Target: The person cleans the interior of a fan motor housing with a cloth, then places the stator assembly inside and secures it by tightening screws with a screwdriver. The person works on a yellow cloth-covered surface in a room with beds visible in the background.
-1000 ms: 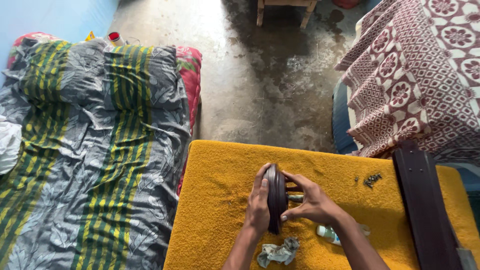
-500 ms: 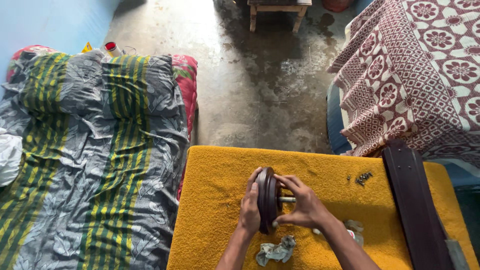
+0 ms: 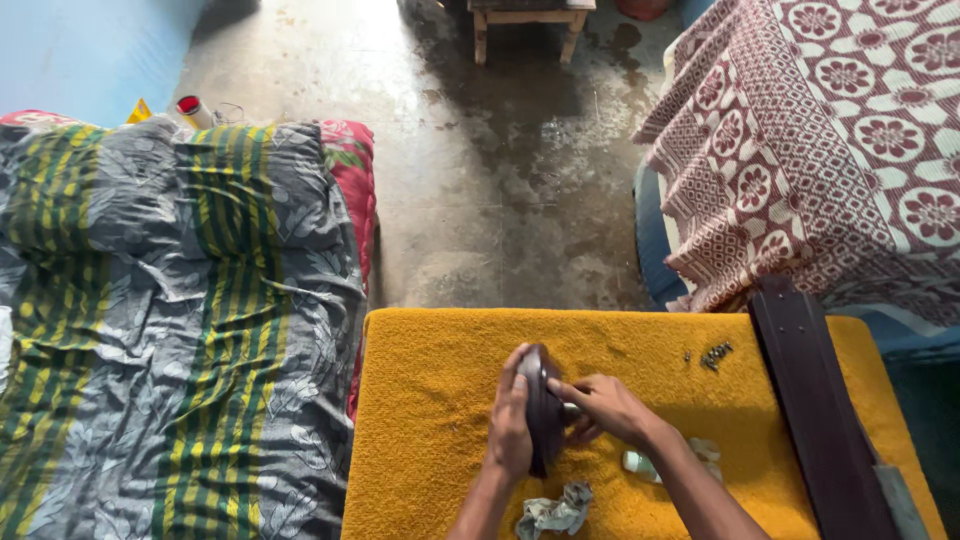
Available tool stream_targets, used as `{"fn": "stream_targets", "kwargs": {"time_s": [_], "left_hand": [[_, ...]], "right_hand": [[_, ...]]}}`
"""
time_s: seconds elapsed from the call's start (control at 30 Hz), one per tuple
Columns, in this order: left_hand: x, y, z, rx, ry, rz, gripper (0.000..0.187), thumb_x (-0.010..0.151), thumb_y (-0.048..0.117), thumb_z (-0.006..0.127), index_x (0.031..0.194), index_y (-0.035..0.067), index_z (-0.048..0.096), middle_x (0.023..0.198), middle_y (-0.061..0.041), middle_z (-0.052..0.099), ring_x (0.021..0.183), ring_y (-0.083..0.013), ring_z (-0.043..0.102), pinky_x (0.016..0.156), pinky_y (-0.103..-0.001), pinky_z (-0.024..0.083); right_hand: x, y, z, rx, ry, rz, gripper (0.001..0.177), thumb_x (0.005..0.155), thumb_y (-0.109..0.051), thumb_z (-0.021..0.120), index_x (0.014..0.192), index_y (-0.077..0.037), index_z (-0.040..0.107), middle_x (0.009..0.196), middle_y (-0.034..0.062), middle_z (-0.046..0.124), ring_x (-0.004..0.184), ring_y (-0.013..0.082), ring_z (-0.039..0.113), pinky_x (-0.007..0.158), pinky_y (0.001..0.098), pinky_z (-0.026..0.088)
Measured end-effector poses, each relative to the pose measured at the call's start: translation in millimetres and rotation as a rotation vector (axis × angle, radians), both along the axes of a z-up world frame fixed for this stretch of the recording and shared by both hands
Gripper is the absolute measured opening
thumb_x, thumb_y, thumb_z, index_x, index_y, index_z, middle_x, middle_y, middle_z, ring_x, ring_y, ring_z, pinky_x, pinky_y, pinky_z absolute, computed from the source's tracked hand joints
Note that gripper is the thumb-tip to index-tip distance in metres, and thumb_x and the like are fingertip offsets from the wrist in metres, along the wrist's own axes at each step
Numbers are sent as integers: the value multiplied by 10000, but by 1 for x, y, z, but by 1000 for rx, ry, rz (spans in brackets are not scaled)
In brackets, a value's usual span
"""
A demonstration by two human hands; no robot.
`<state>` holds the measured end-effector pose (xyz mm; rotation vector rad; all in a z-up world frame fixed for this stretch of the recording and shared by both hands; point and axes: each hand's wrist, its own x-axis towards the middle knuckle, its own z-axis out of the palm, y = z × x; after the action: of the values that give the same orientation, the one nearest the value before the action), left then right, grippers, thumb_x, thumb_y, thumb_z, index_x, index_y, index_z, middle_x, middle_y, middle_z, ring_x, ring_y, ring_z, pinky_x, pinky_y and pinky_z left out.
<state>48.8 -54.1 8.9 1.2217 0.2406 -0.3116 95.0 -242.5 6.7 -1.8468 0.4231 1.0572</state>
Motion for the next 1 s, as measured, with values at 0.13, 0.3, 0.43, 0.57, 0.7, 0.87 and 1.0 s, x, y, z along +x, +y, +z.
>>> {"fn": "stream_targets", "kwargs": {"time_s": [0.13, 0.3, 0.43, 0.57, 0.7, 0.87, 1.0], "left_hand": [[10, 10, -11, -120, -232, 53, 523, 1099, 390, 328, 1553, 145, 416, 1374, -206, 607, 1171, -266, 642, 995, -380, 558], [15, 24, -30, -178, -2, 29, 581, 1007, 460, 249, 1527, 226, 360, 1297, -161, 639, 1096, -274, 694, 935, -420, 615], [17, 36, -41, -280, -66, 55, 575, 1059, 467, 239, 1537, 174, 371, 1410, -159, 573, 1265, -274, 596, 1098, -402, 505], [15, 46, -47, -284, -37, 74, 581, 1068, 463, 211, 1531, 160, 389, 1448, -140, 561, 1317, -271, 581, 1129, -403, 489], [11, 54, -51, -244, 52, 78, 589, 1050, 476, 181, 1532, 199, 374, 1447, -134, 577, 1333, -263, 578, 1139, -397, 474], [6, 69, -72, -146, 68, 131, 606, 1047, 470, 209, 1529, 162, 410, 1490, -93, 554, 1368, -246, 553, 1161, -388, 446], [-5, 81, -96, -25, -10, 199, 575, 1074, 428, 267, 1507, 106, 464, 1484, -144, 562, 1373, -297, 562, 1156, -407, 465]], "right_hand": [[13, 14, 6, -10, -77, 175, 853, 772, -679, 700, 1287, -2, 633, 1057, 161, 757, 996, 275, 785, 866, 426, 672], [11, 24, 2, 33, -635, 379, 1177, 584, -750, 867, 1457, -35, 530, 1197, 232, 694, 1117, 331, 689, 916, 495, 598], [25, 43, 3, -332, -267, 313, 969, 657, -848, 664, 1141, -11, 733, 1024, 236, 774, 978, 302, 777, 912, 456, 636], [35, 61, 14, -375, -90, 354, 1007, 691, -907, 591, 907, 54, 799, 841, 232, 806, 820, 302, 847, 807, 442, 724], [37, 71, 36, -401, -221, 459, 881, 603, -815, 727, 1062, -69, 819, 961, 162, 801, 953, 279, 802, 906, 440, 648], [14, 97, 59, -499, -387, 535, 1169, 483, -570, 994, 1465, -168, 503, 1318, 109, 573, 1227, 286, 597, 1042, 441, 525], [-10, 122, 48, -641, -592, 419, 979, 599, -580, 927, 1409, -162, 569, 1327, 98, 587, 1253, 305, 605, 1021, 462, 555]]}}
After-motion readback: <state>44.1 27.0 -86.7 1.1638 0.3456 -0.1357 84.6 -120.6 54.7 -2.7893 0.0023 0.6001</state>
